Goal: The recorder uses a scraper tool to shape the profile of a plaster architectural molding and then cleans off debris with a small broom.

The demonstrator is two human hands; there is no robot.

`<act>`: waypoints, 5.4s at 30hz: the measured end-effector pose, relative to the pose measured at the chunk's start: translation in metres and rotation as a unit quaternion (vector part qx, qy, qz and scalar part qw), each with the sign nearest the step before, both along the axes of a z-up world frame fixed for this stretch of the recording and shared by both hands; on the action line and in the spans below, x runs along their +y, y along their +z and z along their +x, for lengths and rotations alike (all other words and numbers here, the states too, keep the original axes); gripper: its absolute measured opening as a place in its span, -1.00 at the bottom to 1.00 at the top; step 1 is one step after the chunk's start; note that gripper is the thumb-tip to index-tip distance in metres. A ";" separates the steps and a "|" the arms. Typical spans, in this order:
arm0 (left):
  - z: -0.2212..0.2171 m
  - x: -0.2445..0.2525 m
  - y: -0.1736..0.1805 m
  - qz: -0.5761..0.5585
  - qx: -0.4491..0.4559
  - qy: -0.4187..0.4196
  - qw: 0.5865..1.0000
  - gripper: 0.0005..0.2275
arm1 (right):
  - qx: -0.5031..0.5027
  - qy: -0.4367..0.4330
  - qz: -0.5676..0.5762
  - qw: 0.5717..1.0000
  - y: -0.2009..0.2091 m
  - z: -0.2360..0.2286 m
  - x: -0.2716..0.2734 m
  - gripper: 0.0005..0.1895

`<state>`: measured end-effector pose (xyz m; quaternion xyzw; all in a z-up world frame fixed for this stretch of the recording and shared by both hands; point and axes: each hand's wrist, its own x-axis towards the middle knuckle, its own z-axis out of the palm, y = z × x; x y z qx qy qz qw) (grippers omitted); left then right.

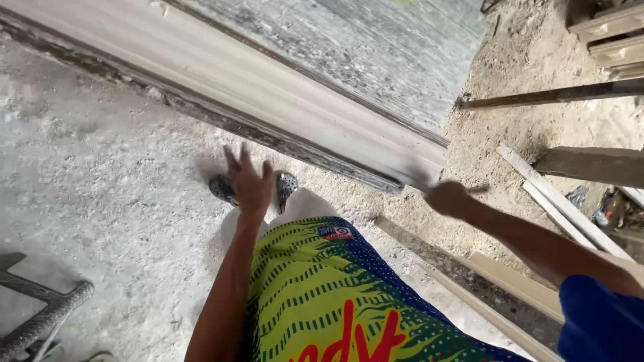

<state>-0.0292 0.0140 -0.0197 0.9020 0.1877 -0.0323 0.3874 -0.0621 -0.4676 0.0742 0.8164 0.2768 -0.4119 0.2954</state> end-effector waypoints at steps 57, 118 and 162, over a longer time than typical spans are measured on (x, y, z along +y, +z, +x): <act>0.192 0.912 -0.037 -0.172 0.211 0.400 0.875 -0.47 | -0.367 -0.267 0.427 0.782 -0.108 0.777 0.885 -0.55; 0.908 1.742 0.003 -0.153 0.022 0.092 0.984 -0.49 | -0.316 -0.268 0.641 0.646 -0.074 1.161 1.917 -0.55; 1.024 1.758 -0.067 -0.616 0.211 0.025 0.758 -0.71 | -0.445 -0.437 0.475 0.621 -0.107 0.955 2.133 -0.19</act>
